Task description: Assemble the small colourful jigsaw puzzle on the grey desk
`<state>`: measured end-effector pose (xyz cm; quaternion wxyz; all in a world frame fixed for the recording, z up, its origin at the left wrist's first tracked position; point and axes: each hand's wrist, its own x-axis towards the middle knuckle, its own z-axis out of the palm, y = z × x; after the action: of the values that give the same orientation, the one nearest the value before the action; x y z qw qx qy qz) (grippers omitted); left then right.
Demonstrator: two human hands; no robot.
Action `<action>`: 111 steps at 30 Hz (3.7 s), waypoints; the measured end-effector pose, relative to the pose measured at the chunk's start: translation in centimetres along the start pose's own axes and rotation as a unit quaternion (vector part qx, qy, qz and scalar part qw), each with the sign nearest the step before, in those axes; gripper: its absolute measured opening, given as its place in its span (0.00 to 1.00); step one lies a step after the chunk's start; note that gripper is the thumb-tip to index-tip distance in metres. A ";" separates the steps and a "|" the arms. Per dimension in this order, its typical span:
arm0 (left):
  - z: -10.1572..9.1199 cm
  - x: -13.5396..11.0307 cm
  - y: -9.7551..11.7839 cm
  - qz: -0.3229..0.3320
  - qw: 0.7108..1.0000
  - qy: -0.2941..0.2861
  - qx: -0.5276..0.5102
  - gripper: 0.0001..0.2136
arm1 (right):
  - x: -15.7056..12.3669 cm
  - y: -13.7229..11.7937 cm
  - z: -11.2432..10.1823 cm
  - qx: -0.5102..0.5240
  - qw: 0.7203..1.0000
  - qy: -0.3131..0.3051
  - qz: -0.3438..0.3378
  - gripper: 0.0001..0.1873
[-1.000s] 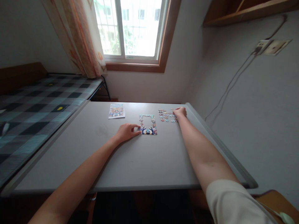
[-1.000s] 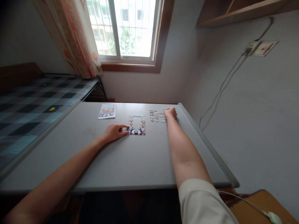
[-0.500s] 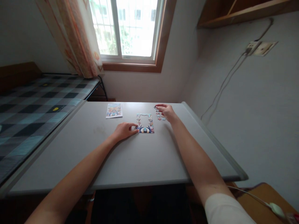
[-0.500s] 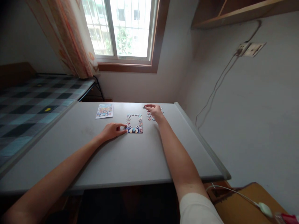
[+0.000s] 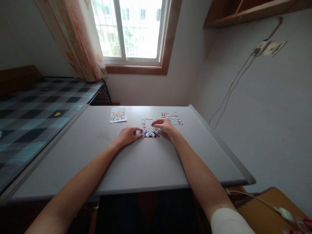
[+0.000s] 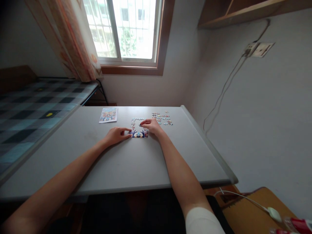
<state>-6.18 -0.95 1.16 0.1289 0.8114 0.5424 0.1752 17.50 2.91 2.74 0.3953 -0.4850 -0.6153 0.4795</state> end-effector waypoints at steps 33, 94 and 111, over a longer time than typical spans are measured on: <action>0.0 0.0 0.0 -0.006 1.000 0.002 0.005 0.22 | -0.3 1.1 1.2 -0.201 0.973 -0.052 -0.097 0.05; 0.2 0.1 -0.4 -0.005 1.000 0.002 0.010 0.23 | 0.1 2.6 -0.4 -0.361 0.923 0.134 -0.025 0.11; 0.1 0.1 -0.2 -0.001 1.000 0.003 0.002 0.23 | 0.0 2.6 -0.1 -0.390 0.915 0.101 -0.015 0.13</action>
<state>-6.24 -0.76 1.04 0.1256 0.8107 0.5441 0.1761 18.17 3.07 0.22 0.2418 -0.6373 -0.7175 0.1438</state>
